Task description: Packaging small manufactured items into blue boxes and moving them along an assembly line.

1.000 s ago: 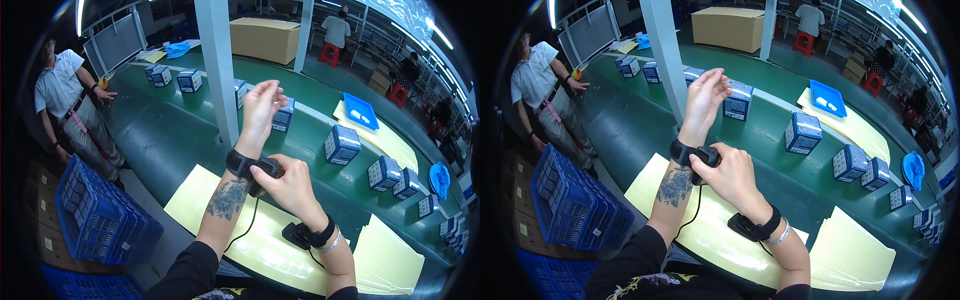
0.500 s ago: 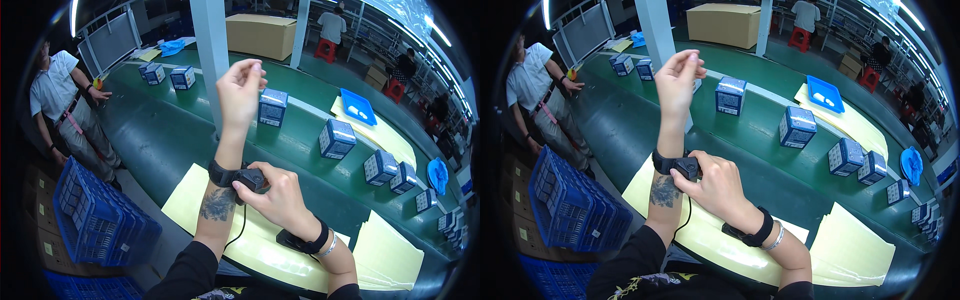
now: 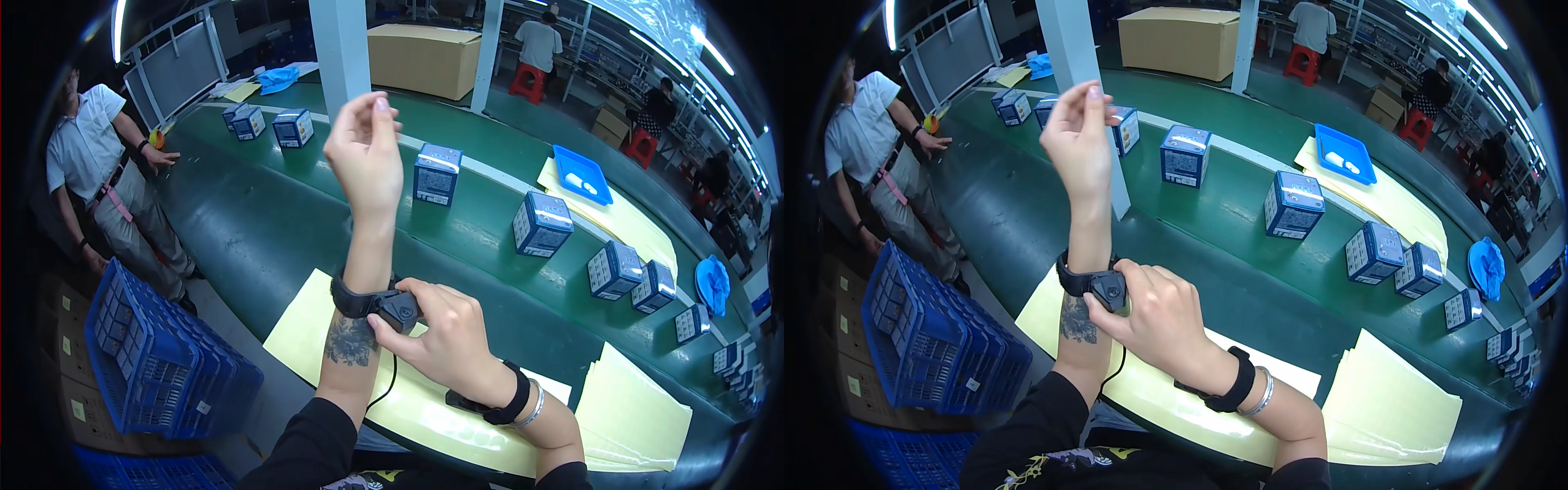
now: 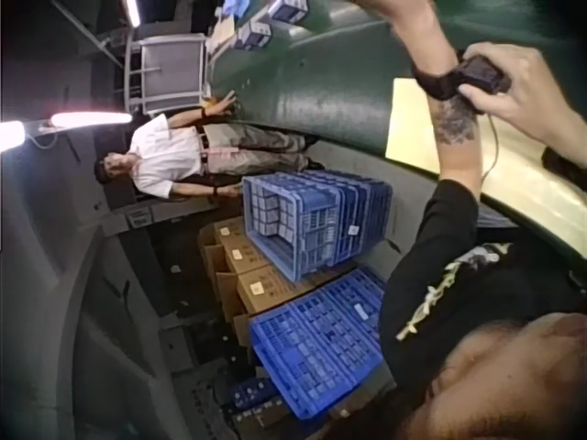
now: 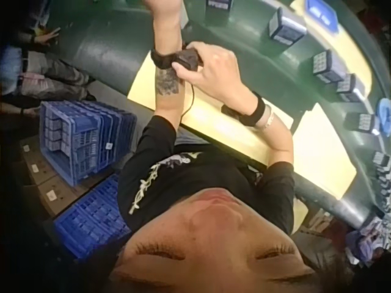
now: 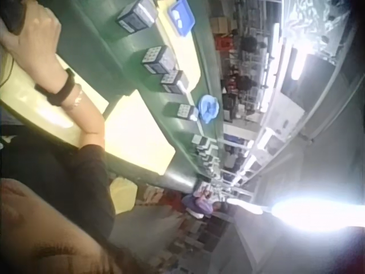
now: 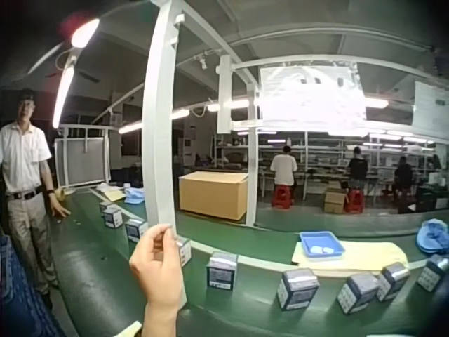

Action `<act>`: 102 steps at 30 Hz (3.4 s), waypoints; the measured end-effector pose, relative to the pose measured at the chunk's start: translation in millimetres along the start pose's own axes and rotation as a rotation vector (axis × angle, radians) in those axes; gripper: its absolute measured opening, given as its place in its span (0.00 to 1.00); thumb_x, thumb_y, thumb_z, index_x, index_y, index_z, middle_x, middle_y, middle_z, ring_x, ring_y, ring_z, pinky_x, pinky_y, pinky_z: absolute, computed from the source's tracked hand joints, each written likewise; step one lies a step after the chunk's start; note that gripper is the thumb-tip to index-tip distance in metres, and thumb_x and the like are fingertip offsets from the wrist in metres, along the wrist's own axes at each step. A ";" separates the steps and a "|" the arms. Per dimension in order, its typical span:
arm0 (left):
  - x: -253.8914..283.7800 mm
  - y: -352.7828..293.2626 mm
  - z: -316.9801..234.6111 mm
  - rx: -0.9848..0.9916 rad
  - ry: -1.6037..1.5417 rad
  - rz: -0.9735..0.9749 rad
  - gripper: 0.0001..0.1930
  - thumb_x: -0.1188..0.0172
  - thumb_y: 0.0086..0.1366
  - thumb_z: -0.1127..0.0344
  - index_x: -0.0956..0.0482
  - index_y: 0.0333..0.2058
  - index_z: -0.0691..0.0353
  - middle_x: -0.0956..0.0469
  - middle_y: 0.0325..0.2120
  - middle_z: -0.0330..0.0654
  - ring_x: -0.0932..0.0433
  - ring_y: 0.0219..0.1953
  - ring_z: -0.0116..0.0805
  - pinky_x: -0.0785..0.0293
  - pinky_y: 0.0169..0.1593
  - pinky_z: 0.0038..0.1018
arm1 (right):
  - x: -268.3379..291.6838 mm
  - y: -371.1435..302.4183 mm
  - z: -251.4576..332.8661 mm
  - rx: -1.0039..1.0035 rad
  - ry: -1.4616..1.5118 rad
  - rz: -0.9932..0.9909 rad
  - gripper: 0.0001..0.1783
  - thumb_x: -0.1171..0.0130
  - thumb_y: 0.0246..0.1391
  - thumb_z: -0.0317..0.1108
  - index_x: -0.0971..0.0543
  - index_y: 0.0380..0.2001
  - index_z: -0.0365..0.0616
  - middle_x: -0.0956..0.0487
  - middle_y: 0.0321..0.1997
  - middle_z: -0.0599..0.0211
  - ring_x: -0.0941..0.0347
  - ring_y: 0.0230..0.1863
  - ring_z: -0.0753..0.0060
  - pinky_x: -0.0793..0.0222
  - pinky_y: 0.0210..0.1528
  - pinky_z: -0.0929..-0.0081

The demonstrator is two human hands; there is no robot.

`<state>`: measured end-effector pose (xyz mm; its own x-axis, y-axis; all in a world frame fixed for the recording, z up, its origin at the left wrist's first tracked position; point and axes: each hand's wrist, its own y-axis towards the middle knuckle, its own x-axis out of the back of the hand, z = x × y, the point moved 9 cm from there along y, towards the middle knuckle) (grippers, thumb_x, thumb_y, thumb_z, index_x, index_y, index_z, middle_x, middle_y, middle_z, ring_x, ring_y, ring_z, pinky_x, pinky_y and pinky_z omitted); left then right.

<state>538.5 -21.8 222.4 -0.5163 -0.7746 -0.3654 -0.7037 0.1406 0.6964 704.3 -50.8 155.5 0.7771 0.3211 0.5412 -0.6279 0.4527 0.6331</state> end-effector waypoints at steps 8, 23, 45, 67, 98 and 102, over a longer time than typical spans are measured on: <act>2.8 -0.6 -65.4 -0.105 -0.083 0.072 0.07 0.45 0.64 0.72 0.22 0.38 0.69 0.21 0.26 0.40 0.24 0.26 0.24 0.27 0.32 0.19 | 16.6 -0.9 24.9 0.070 -0.061 0.066 0.25 0.28 0.39 0.42 0.23 0.37 0.34 0.20 0.28 0.57 0.21 0.28 0.65 0.25 0.31 0.73; -86.6 -247.9 -137.5 0.537 -0.452 1.428 0.32 0.31 0.53 0.59 0.35 0.53 0.65 0.26 0.41 0.49 0.25 0.46 0.40 0.29 0.48 0.32 | 212.9 -15.8 110.4 0.322 -0.532 -0.917 0.21 0.46 0.56 0.35 0.29 0.49 0.31 0.22 0.41 0.53 0.22 0.37 0.64 0.24 0.37 0.72; -64.4 -295.4 -136.8 0.665 -0.498 1.557 0.26 0.36 0.56 0.63 0.32 0.49 0.70 0.27 0.44 0.56 0.27 0.48 0.49 0.31 0.52 0.34 | 143.3 -11.3 47.9 -0.093 0.586 -0.104 0.12 0.43 0.50 0.18 0.25 0.41 0.33 0.21 0.36 0.59 0.23 0.31 0.75 0.26 0.32 0.81; 5.2 -372.9 -100.7 -0.017 0.245 1.444 0.15 0.37 0.56 0.70 0.22 0.43 0.66 0.24 0.48 0.49 0.26 0.53 0.44 0.31 0.57 0.39 | 98.6 -264.2 -23.5 -0.456 -0.425 0.276 0.23 0.32 0.43 0.35 0.22 0.45 0.42 0.26 0.55 0.56 0.36 0.63 0.55 0.44 0.64 0.55; -18.4 -290.3 -80.1 0.622 -0.037 1.421 0.05 0.36 0.56 0.75 0.21 0.33 0.63 0.20 0.41 0.43 0.23 0.49 0.37 0.28 0.53 0.32 | 161.2 -188.1 -17.6 -0.310 -0.416 0.520 0.35 0.33 0.45 0.33 0.34 0.57 0.40 0.34 0.61 0.50 0.42 0.65 0.47 0.50 0.66 0.46; -80.2 -230.5 -38.6 0.418 0.181 1.435 0.07 0.35 0.53 0.72 0.21 0.32 0.65 0.20 0.40 0.44 0.22 0.46 0.38 0.28 0.50 0.29 | 171.9 -92.4 -69.7 -0.069 -0.596 0.430 0.29 0.34 0.42 0.29 0.29 0.51 0.40 0.31 0.58 0.54 0.35 0.60 0.51 0.40 0.62 0.57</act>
<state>760.9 -15.9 115.0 -0.8243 0.1103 0.5553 0.2319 0.9606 0.1535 898.8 20.6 151.5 0.2957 -0.0152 0.9552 -0.8528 0.4464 0.2711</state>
